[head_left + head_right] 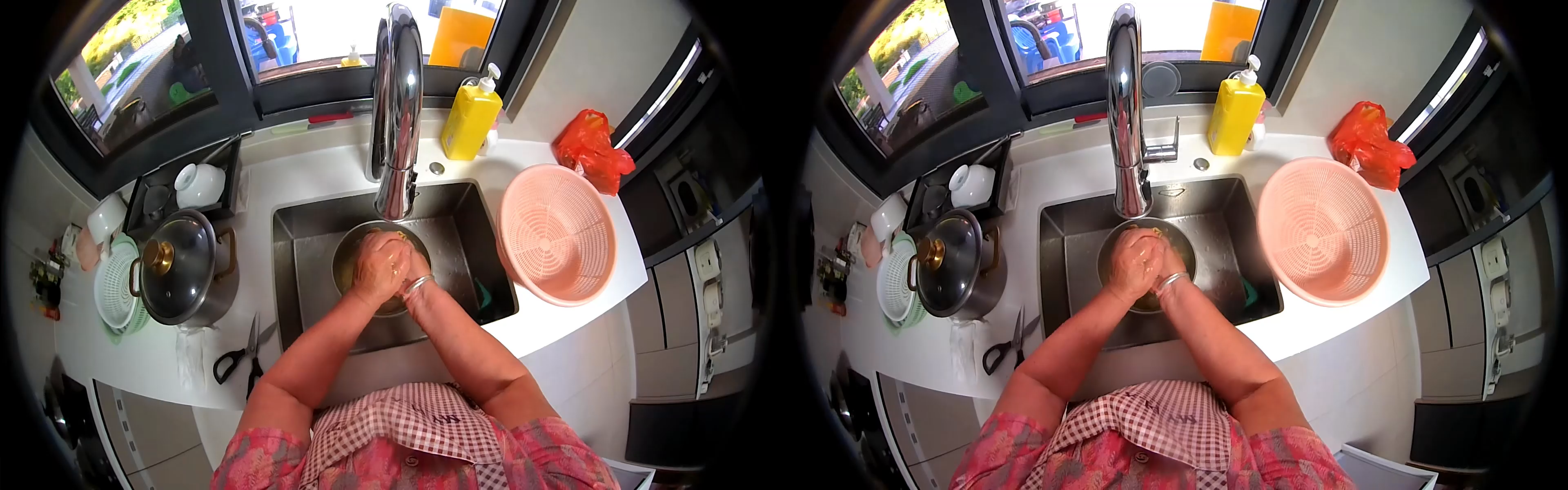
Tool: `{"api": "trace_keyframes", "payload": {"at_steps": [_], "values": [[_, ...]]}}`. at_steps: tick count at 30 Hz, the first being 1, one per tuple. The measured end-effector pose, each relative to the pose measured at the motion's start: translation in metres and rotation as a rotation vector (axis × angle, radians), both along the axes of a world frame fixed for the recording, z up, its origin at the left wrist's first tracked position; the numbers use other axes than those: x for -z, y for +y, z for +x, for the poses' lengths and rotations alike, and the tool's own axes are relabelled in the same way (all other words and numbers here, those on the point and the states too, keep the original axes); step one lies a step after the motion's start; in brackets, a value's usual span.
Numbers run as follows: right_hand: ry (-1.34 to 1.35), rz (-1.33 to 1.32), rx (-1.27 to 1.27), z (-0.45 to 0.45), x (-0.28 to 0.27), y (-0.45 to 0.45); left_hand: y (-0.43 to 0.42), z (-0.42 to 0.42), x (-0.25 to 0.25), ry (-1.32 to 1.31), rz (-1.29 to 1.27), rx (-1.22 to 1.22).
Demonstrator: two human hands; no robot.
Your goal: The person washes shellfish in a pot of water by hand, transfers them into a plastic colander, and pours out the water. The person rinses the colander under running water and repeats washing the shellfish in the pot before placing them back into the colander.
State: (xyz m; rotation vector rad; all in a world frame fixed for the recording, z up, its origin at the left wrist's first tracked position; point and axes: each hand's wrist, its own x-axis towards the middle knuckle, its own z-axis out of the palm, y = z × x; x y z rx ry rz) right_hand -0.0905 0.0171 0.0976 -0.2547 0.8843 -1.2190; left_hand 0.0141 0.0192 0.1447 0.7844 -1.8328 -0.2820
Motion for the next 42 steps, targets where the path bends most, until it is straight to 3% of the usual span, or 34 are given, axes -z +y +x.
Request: {"api": "trace_keyframes", "payload": {"at_steps": [6, 9, 10, 11, 15, 16, 19, 20, 23, 26, 32, 42], "values": [[0.134, 0.059, -0.041, 0.001, -0.027, 0.003, -0.007, 0.000, 0.000, 0.017, -0.008, -0.011], [-0.036, 0.005, -0.016, 0.001, -0.014, -0.005, -0.010, 0.002, -0.007, -0.012, 0.049, 0.040], [-0.082, -0.061, -0.095, -0.004, 0.029, -0.020, -0.011, 0.003, -0.012, -0.024, 0.081, 0.060], [-0.137, -0.051, -0.103, -0.007, 0.025, -0.019, -0.011, 0.004, -0.017, -0.036, 0.112, 0.080], [-0.310, -0.011, -0.087, -0.018, 0.008, -0.014, -0.016, 0.014, -0.013, 0.559, 0.640, 0.211], [-0.336, 0.001, -0.100, -0.020, 0.008, -0.011, -0.029, 0.021, 0.018, 0.796, 0.827, 0.256], [-0.419, 0.042, -0.105, -0.021, 0.015, -0.008, -0.032, 0.036, 0.036, 0.707, 0.986, 0.114], [-0.434, 0.022, -0.117, -0.023, 0.018, -0.005, -0.032, 0.038, 0.045, 0.474, 1.047, -0.003], [-0.422, 0.031, -0.100, -0.021, 0.008, -0.006, -0.025, 0.047, 0.120, 0.255, 0.986, -0.049], [-0.355, -0.009, -0.076, -0.024, 0.000, -0.005, -0.006, 0.044, 0.133, 0.371, 1.182, -0.099], [-0.424, -0.099, -0.091, -0.033, -0.032, 0.001, 0.013, 0.052, 0.114, 0.406, 1.411, -0.043], [-0.559, -0.219, 0.030, -0.071, -0.135, 0.013, 0.013, 0.055, 0.119, 0.256, 1.467, -0.036]]}}
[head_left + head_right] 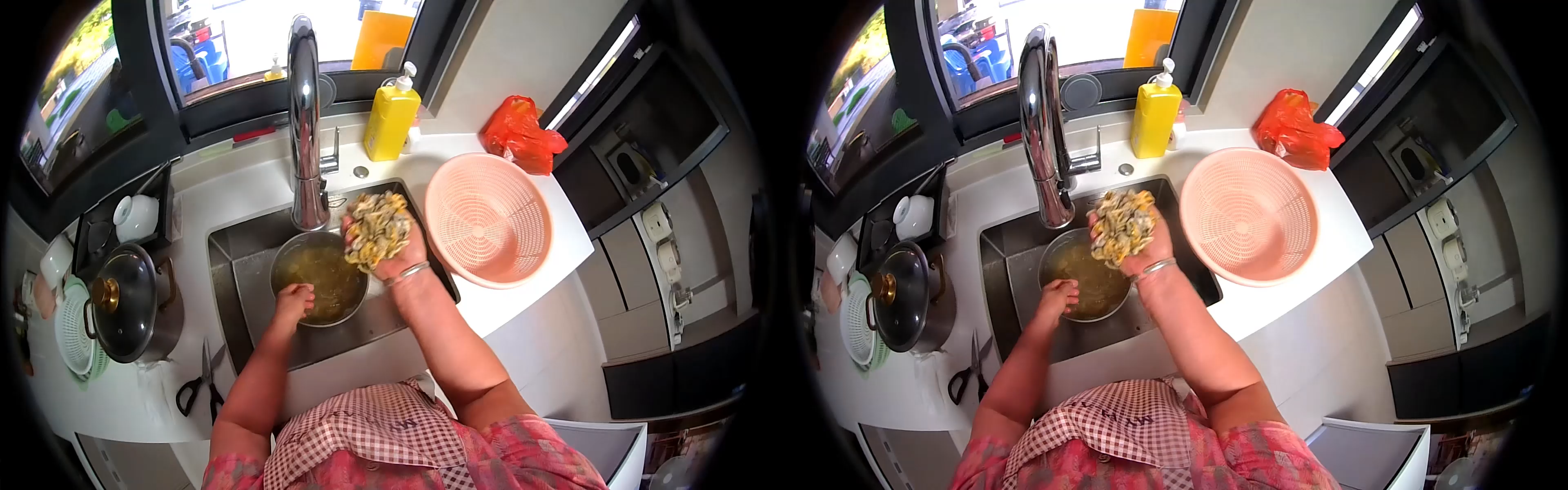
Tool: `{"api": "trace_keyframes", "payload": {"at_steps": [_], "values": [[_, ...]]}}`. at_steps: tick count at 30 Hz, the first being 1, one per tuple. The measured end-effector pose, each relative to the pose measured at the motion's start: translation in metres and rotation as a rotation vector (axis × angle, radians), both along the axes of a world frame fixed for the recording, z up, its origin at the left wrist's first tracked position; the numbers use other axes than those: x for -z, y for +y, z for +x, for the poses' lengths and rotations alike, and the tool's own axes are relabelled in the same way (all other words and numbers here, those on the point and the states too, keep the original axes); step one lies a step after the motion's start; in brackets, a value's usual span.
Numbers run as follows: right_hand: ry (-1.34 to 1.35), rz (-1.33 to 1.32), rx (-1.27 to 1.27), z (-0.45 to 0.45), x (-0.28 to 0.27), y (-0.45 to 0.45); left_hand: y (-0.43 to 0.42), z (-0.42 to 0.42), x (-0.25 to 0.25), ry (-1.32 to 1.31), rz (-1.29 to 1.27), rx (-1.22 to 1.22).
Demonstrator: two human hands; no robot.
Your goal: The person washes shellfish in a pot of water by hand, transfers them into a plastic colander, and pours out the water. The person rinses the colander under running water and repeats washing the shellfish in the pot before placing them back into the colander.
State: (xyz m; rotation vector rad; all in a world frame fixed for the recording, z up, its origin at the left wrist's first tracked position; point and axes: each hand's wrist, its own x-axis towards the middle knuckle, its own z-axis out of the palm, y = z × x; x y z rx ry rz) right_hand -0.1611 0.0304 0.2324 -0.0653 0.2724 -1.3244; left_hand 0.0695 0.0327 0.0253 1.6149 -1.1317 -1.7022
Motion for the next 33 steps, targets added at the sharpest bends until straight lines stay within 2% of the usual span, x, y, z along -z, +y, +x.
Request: {"api": "trace_keyframes", "payload": {"at_steps": [3, 5, 7, 9, 11, 13, 15, 16, 19, 23, 24, 28, 32, 33], "values": [[0.150, -0.117, 0.060, -0.040, -0.027, -0.005, 0.000, 0.005, 0.003, -0.013, -0.015, 0.020], [0.232, -0.048, 0.198, -0.067, -0.056, 0.003, 0.000, 0.008, 0.004, -0.016, -0.023, 0.025], [0.437, 0.051, 0.332, -0.101, -0.072, 0.007, -0.001, 0.008, 0.007, -0.014, -0.026, 0.028], [0.708, 0.176, 0.494, -0.126, -0.083, 0.014, -0.003, 0.008, 0.010, -0.015, -0.026, 0.033], [1.036, 0.169, 0.390, -0.192, -0.049, 0.008, -0.003, 0.007, 0.009, -0.052, -0.013, 0.050], [1.500, 0.411, 0.305, -0.193, -0.063, 0.017, -0.004, 0.005, 0.009, -0.075, -0.013, 0.072], [1.952, 0.203, 0.329, -0.230, -0.028, 0.018, -0.005, 0.007, 0.010, -0.089, -0.021, 0.088], [1.958, 0.210, 0.370, -0.253, -0.012, 0.012, -0.005, 0.007, 0.011, -0.091, -0.029, 0.091], [2.216, 0.140, 0.418, -0.259, -0.030, 0.016, -0.005, 0.009, 0.010, -0.091, -0.042, 0.108], [2.278, 0.146, 0.310, -0.231, -0.061, 0.029, -0.007, 0.009, 0.009, -0.091, -0.041, 0.119], [2.247, 0.074, 0.382, -0.229, -0.058, 0.027, -0.008, 0.008, 0.005, -0.091, -0.041, 0.116], [2.029, 0.059, 0.351, -0.196, -0.068, 0.032, -0.005, 0.010, -0.008, -0.076, -0.045, 0.092], [1.916, -0.023, 0.192, -0.127, -0.064, 0.040, -0.003, 0.008, -0.018, -0.047, -0.008, 0.018], [1.827, -0.160, 0.118, -0.107, -0.054, 0.042, -0.004, 0.008, -0.018, -0.046, 0.003, -0.010]]}}
